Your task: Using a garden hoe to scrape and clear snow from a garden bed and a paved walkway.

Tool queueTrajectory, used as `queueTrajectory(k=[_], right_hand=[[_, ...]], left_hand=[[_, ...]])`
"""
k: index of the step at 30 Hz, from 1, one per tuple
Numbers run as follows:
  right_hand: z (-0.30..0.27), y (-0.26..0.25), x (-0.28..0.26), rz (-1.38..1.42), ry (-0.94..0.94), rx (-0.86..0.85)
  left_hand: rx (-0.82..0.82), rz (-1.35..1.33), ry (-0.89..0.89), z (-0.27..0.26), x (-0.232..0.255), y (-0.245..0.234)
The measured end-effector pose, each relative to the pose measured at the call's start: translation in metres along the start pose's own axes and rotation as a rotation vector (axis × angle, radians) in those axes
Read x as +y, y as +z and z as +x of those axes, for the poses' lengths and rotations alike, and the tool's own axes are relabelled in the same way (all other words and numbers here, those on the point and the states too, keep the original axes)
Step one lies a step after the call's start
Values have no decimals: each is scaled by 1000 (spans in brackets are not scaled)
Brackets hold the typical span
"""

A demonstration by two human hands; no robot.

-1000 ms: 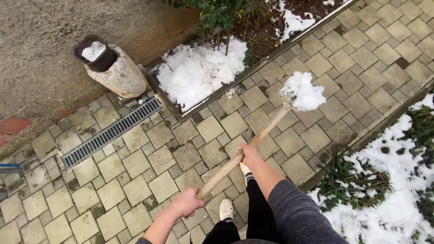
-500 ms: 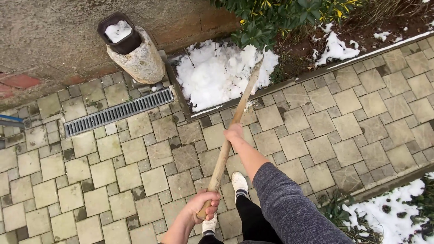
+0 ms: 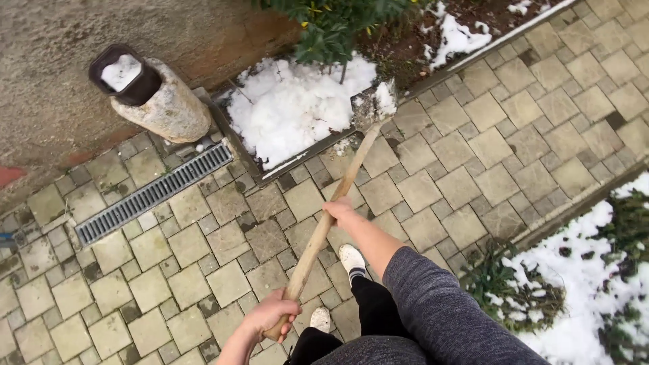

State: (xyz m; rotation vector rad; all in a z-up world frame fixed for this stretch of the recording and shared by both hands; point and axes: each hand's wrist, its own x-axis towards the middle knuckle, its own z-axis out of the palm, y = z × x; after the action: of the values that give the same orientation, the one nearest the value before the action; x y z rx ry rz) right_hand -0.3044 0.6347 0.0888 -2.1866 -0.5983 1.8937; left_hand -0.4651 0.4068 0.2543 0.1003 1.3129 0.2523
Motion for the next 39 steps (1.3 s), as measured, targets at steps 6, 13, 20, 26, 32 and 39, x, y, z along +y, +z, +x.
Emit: queueTrajectory(k=[6,13,20,26,32,39], right_hand=[[-14,-41,122,473,142,73],[-33,-110,295,1024,242,270],[-78,-180,436,1385,387,426],[-84,-194,518,1689,390,435],[-107,-186,564,1694,478,248],[-108,-239,622,1706,564,157]], left_hand=[[54,538,-147,1,-25,1],[4,968,-184,-4,-82,69],[-66,1590,-144,-3,-130,147],[-70,1865,-194,-14,-163,213],[32,2222,-274,30,-216,205],[166,2268,-331,57,-286,263]])
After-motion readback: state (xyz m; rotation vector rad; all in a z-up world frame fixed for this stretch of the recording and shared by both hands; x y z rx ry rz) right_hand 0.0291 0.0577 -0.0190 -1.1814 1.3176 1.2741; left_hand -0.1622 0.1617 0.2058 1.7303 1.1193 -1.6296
